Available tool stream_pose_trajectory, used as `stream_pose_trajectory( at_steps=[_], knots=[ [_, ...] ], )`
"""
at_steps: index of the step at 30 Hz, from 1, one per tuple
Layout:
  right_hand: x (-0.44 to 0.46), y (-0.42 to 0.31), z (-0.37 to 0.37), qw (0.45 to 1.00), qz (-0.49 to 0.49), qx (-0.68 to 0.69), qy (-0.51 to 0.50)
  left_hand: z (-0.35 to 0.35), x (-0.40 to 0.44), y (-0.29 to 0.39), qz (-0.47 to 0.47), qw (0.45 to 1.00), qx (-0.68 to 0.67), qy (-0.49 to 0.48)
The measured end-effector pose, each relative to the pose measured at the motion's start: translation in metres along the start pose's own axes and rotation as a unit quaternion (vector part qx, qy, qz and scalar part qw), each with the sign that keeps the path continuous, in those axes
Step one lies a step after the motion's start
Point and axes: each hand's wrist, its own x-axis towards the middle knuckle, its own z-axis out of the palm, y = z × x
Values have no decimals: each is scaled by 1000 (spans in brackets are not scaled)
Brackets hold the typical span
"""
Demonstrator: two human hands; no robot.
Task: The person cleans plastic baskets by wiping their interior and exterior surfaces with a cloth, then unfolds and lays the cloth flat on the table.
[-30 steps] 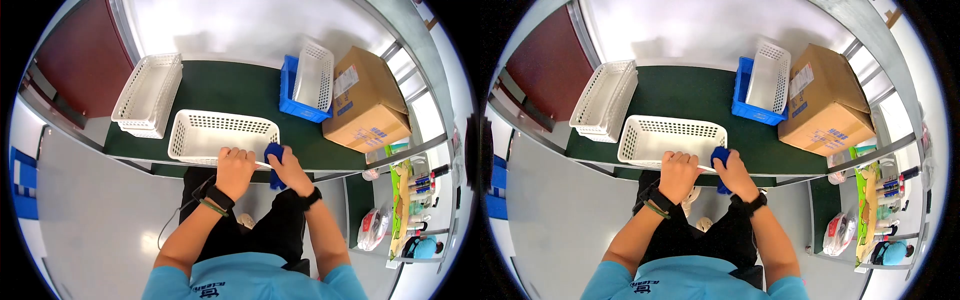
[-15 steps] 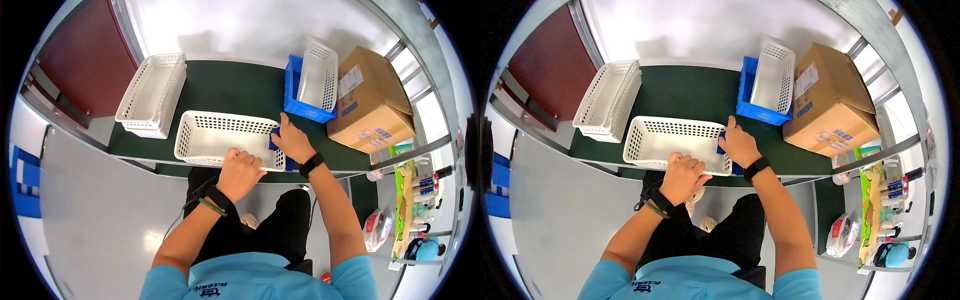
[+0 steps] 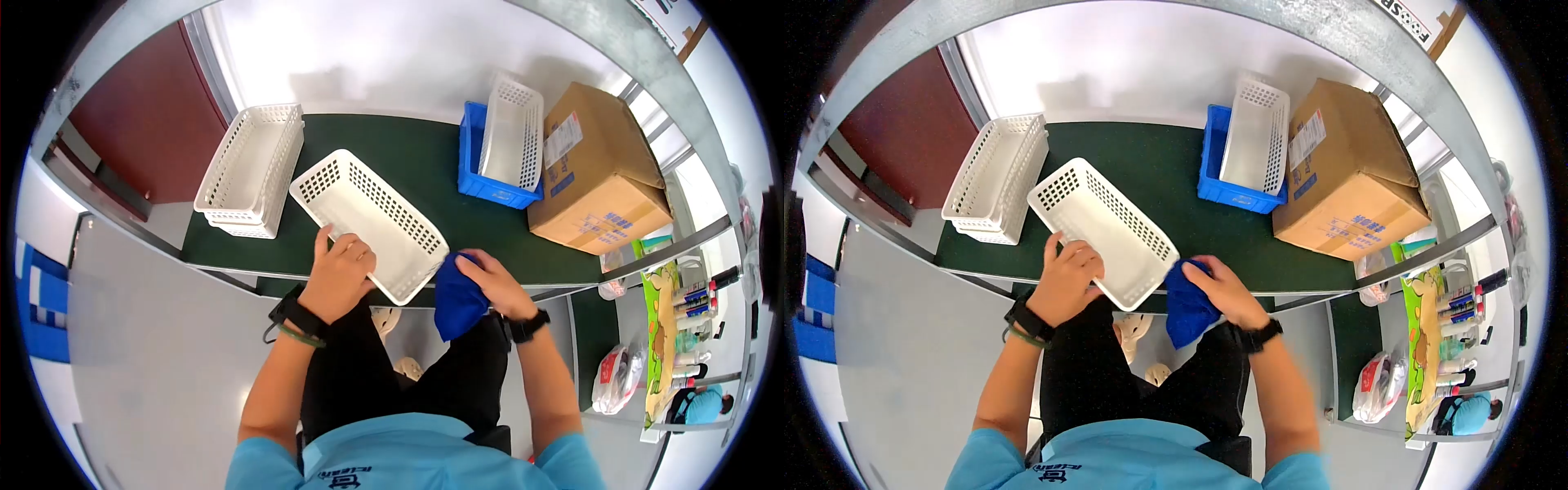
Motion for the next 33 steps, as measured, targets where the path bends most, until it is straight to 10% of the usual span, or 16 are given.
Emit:
stream_pose_trajectory(
  at_steps=[7, 12, 19, 20, 22, 33],
  knots=[
    [-38, 4, -20, 869, -33, 484, 95, -7, -2, 75, -41, 999, -10, 2],
    [-41, -21, -10, 826, -118, 537, 119, 48, 12, 85, -88, 995, -18, 52],
    [-32, -4, 29, 944, -219, 34, 244, 45, -5, 84, -16, 999, 17, 24],
    [-24, 8, 30, 886, -303, -250, 248, 46, -7, 87, -18, 999, 18, 24],
    [-15, 19, 46, 879, -286, -359, 126, 46, -9, 91, -11, 999, -17, 40],
    [40, -30, 45, 822, -263, -504, 18, 48, -5, 73, 50, 999, 19, 3]
  ],
)
